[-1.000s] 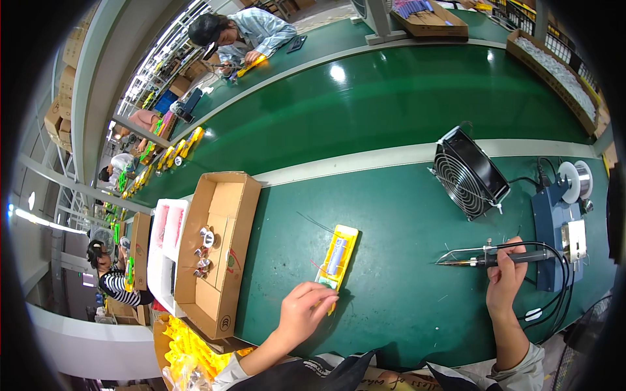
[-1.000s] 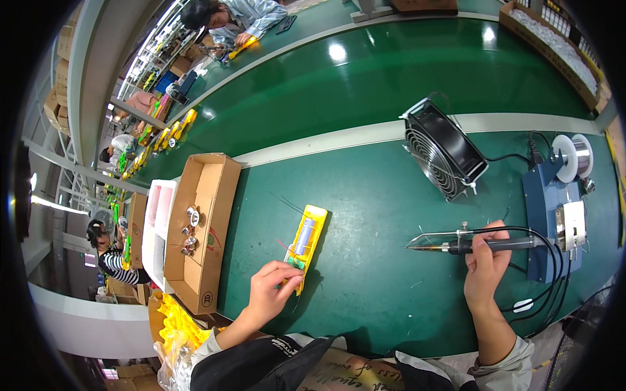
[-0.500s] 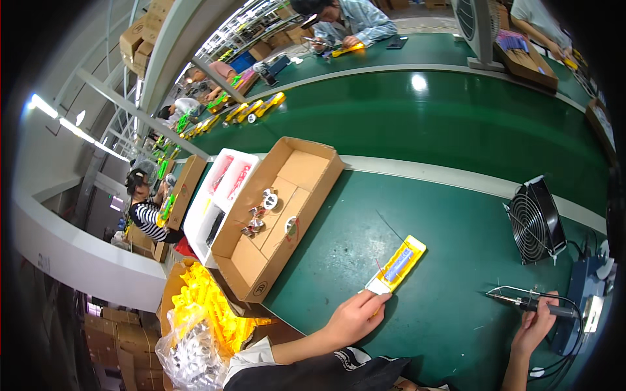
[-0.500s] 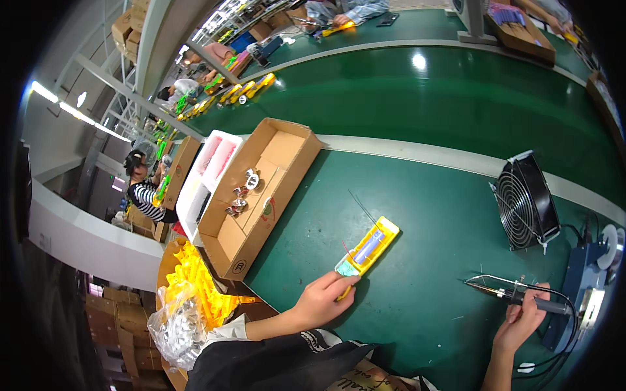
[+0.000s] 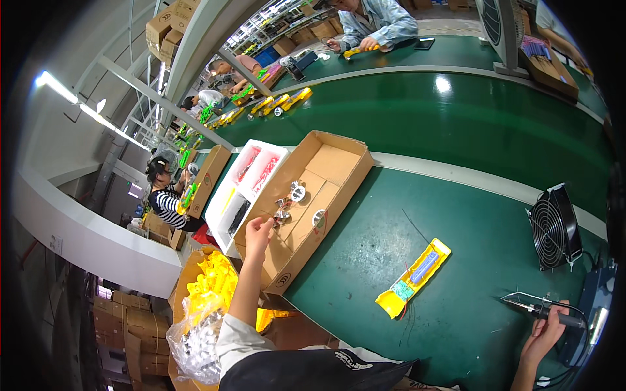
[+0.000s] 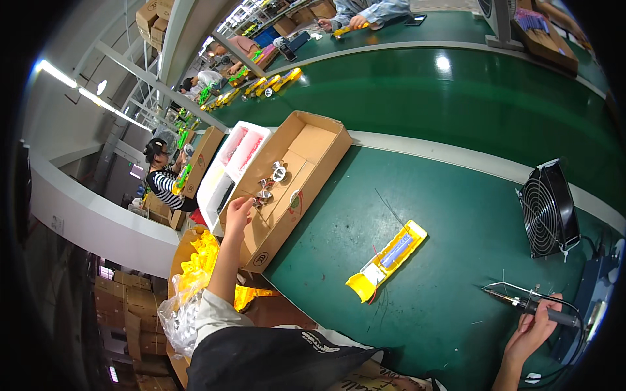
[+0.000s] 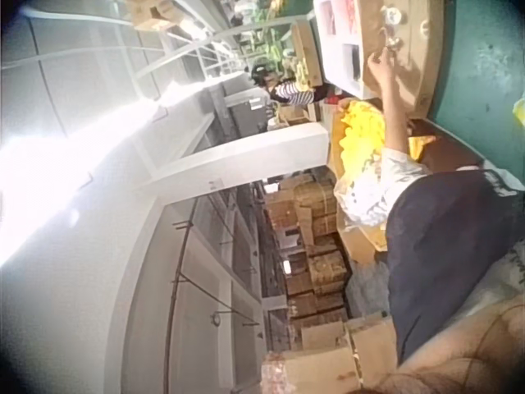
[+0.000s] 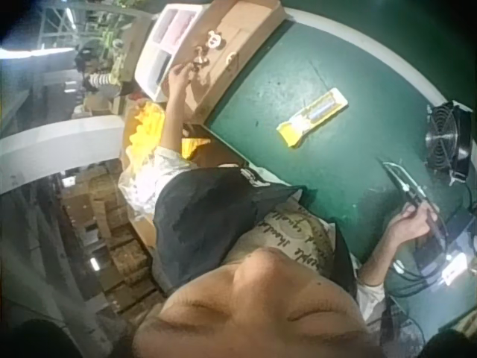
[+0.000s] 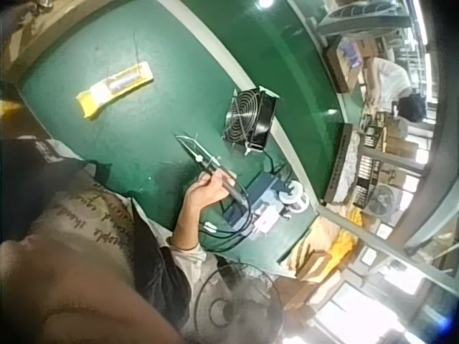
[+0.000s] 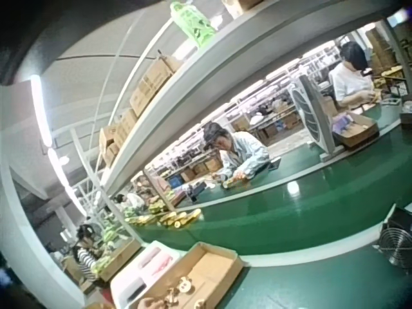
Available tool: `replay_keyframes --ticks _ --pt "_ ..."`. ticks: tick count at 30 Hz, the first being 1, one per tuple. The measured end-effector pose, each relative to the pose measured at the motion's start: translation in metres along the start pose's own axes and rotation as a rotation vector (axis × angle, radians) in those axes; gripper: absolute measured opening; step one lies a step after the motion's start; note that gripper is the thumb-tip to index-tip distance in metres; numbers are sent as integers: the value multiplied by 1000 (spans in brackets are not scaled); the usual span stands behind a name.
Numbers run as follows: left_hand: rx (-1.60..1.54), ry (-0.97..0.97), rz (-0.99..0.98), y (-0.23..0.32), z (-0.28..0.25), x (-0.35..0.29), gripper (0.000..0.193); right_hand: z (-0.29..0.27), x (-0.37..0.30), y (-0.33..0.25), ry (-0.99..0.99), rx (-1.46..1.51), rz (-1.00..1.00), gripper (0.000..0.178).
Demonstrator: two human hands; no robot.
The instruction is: The person solders wires onto flashlight circuit boards using a soldering iron, places the flashlights onto the conveyor belt, and breaks reflector cups off a plastic sprue by hand to put them into a box.
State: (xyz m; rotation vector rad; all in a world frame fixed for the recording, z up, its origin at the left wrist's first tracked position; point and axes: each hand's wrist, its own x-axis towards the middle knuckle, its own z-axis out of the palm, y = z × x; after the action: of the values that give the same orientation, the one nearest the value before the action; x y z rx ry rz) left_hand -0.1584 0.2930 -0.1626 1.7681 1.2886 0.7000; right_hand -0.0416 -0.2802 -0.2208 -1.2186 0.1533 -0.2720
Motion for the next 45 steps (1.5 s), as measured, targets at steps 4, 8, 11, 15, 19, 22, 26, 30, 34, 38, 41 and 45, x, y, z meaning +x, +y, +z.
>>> replay_keyframes --ticks 4,8,11,15,19,22,26,30,34,38,41,45 --pt "10 -84 52 -21 7 30 27 -7 2 5 -29 -11 -2 10" --pt "-67 -127 49 -28 13 36 16 -1 3 4 -8 -27 -26 9" --pt "-78 -113 46 -25 12 33 17 3 1 3 11 -29 -35 9" --pt "-171 -137 42 -29 11 33 18 -4 1 5 -26 -18 -45 9" --pt "-300 -193 91 -26 6 31 17 -9 2 2 -40 -45 -10 6" --pt "-513 -200 175 -6 -6 18 12 -5 3 2 -68 -1 -23 6" --pt "-492 -265 344 22 -8 -43 9 0 3 -4 -113 18 -39 8" --pt "-157 -429 371 21 14 -132 7 -5 2 -3 -93 -89 -55 10" --pt "18 -543 535 -5 41 -194 2 9 -9 2 -104 -165 -49 14" --pt "19 -508 559 -17 69 -221 7 11 -10 11 -118 -155 -54 14" --pt "-8 -447 529 -13 79 -232 8 10 -8 10 -121 -159 -76 14" --pt "42 -425 592 -12 89 -239 10 19 -7 7 -153 -167 -108 14"
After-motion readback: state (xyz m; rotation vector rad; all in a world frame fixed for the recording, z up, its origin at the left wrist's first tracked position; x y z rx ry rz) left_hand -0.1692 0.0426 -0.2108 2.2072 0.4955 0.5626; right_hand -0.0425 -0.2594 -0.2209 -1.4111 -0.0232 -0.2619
